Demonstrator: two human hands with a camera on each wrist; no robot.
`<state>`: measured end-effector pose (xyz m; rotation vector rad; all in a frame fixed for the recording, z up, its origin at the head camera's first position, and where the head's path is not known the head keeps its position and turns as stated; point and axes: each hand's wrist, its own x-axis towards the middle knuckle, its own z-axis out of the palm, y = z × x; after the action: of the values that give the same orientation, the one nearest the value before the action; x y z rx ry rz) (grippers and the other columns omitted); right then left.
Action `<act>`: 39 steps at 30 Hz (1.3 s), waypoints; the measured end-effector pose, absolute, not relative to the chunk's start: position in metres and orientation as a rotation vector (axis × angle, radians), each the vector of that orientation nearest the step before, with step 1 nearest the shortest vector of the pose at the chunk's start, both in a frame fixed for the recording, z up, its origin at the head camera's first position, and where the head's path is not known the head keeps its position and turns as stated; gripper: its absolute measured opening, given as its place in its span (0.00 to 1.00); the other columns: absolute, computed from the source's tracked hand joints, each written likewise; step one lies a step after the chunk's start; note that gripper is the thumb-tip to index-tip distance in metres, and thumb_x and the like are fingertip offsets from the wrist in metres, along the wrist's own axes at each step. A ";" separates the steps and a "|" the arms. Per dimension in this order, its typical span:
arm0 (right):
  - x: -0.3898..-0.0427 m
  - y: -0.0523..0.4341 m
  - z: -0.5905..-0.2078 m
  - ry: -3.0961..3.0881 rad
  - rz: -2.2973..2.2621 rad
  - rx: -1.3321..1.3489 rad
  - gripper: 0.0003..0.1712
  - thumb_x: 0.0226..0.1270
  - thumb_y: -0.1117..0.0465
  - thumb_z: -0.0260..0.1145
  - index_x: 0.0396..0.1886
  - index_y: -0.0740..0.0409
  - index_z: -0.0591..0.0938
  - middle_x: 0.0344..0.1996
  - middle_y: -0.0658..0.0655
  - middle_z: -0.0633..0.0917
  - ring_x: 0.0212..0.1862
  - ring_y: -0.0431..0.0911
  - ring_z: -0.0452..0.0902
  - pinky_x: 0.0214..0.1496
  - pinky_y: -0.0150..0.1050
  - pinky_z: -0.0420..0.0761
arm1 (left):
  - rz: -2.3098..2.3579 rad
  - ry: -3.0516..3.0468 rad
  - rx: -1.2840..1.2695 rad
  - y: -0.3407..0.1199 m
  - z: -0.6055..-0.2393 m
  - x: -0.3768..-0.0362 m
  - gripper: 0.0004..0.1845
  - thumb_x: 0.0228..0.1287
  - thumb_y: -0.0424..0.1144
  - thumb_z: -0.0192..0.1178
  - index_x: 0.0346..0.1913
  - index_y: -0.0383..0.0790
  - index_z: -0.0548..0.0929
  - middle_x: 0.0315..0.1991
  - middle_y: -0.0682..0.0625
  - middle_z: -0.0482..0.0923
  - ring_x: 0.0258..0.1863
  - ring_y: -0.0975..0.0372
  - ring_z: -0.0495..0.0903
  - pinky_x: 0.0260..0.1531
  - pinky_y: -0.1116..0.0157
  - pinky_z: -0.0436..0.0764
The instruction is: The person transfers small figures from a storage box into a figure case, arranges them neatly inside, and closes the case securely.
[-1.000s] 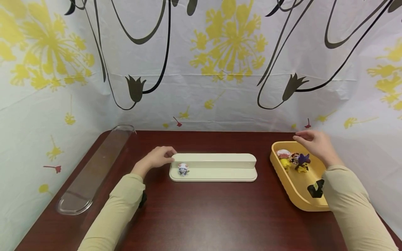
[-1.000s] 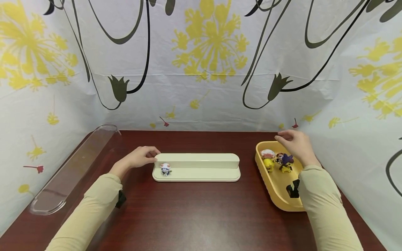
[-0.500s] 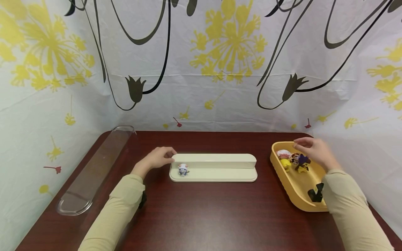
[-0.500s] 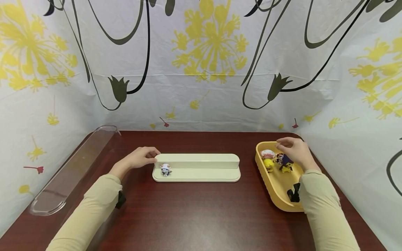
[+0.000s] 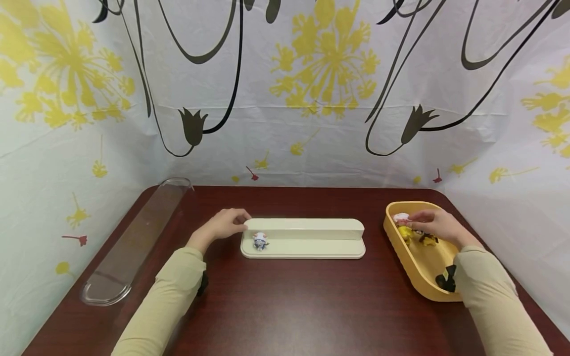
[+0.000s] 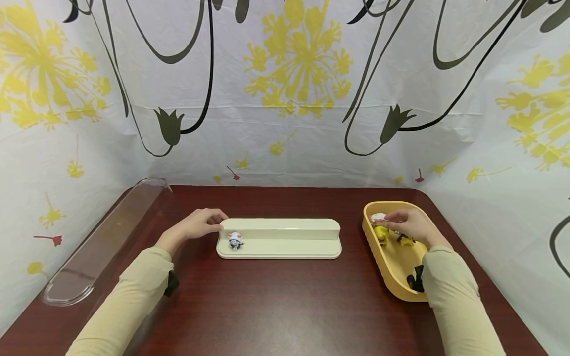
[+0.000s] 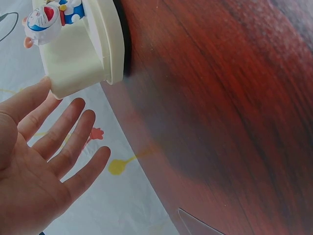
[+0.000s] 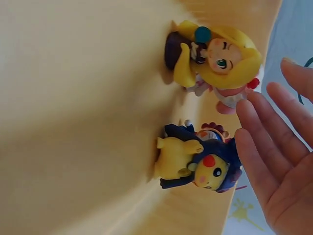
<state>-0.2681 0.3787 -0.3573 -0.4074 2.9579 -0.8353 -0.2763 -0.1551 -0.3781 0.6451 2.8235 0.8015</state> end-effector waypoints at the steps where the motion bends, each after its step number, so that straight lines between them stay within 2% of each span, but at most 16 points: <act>1: -0.268 0.379 -0.359 2.946 -0.864 -0.434 0.19 0.58 0.54 0.62 0.41 0.66 0.80 0.37 0.60 0.81 0.35 0.44 0.75 0.33 0.37 0.73 | 0.800 2.823 0.648 -0.155 -0.378 -0.276 0.12 0.58 0.35 0.58 0.45 0.38 0.78 0.36 0.49 0.76 0.39 0.57 0.75 0.39 0.60 0.73; 5: -0.268 0.379 -0.364 2.891 -0.950 -0.526 0.16 0.57 0.60 0.63 0.39 0.69 0.80 0.34 0.60 0.82 0.31 0.40 0.75 0.30 0.35 0.74 | 0.800 2.825 0.642 -0.155 -0.379 -0.276 0.11 0.58 0.36 0.58 0.44 0.39 0.78 0.36 0.49 0.76 0.38 0.58 0.75 0.38 0.60 0.73; 9: -0.267 0.379 -0.369 2.845 -0.975 -0.528 0.18 0.56 0.60 0.64 0.41 0.70 0.79 0.33 0.60 0.82 0.29 0.44 0.76 0.29 0.36 0.75 | 0.805 2.821 0.638 -0.155 -0.379 -0.275 0.11 0.58 0.35 0.58 0.44 0.39 0.78 0.36 0.49 0.76 0.38 0.58 0.75 0.37 0.60 0.73; 11: -0.268 0.379 -0.371 2.821 -0.990 -0.523 0.19 0.55 0.60 0.65 0.42 0.70 0.78 0.34 0.60 0.82 0.30 0.45 0.76 0.29 0.37 0.75 | 0.810 2.818 0.635 -0.155 -0.379 -0.275 0.11 0.58 0.35 0.58 0.44 0.39 0.78 0.36 0.49 0.76 0.39 0.58 0.75 0.38 0.60 0.73; 18: -0.268 0.378 -0.373 2.748 -0.982 -0.488 0.24 0.54 0.56 0.66 0.48 0.66 0.77 0.41 0.60 0.80 0.31 0.40 0.74 0.30 0.35 0.75 | 0.809 2.823 0.625 -0.155 -0.379 -0.275 0.11 0.58 0.36 0.58 0.45 0.39 0.78 0.36 0.49 0.76 0.38 0.58 0.75 0.38 0.59 0.73; 24: -0.269 0.379 -0.372 2.662 -1.029 -0.516 0.27 0.55 0.59 0.65 0.51 0.71 0.73 0.47 0.66 0.76 0.38 0.37 0.72 0.35 0.33 0.74 | 0.809 2.830 0.641 -0.155 -0.379 -0.275 0.11 0.58 0.36 0.58 0.44 0.39 0.78 0.36 0.49 0.77 0.38 0.58 0.75 0.38 0.60 0.73; 28: -0.270 0.380 -0.374 2.634 -1.059 -0.520 0.28 0.55 0.60 0.65 0.52 0.72 0.72 0.48 0.67 0.75 0.39 0.37 0.72 0.36 0.33 0.74 | 0.811 2.831 0.650 -0.156 -0.379 -0.275 0.11 0.58 0.36 0.58 0.44 0.39 0.78 0.36 0.49 0.77 0.39 0.57 0.75 0.38 0.60 0.73; 39: -0.269 0.377 -0.374 2.716 -0.944 -0.474 0.28 0.54 0.56 0.65 0.50 0.70 0.72 0.45 0.67 0.77 0.45 0.50 0.71 0.36 0.34 0.73 | 0.814 2.827 0.647 -0.156 -0.379 -0.276 0.11 0.58 0.35 0.58 0.44 0.39 0.78 0.36 0.49 0.77 0.38 0.58 0.75 0.38 0.60 0.73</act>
<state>-0.2689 0.3774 -0.3739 -0.4737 2.7156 -0.9440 -0.2760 -0.1560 -0.3790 0.6468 2.8271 0.8141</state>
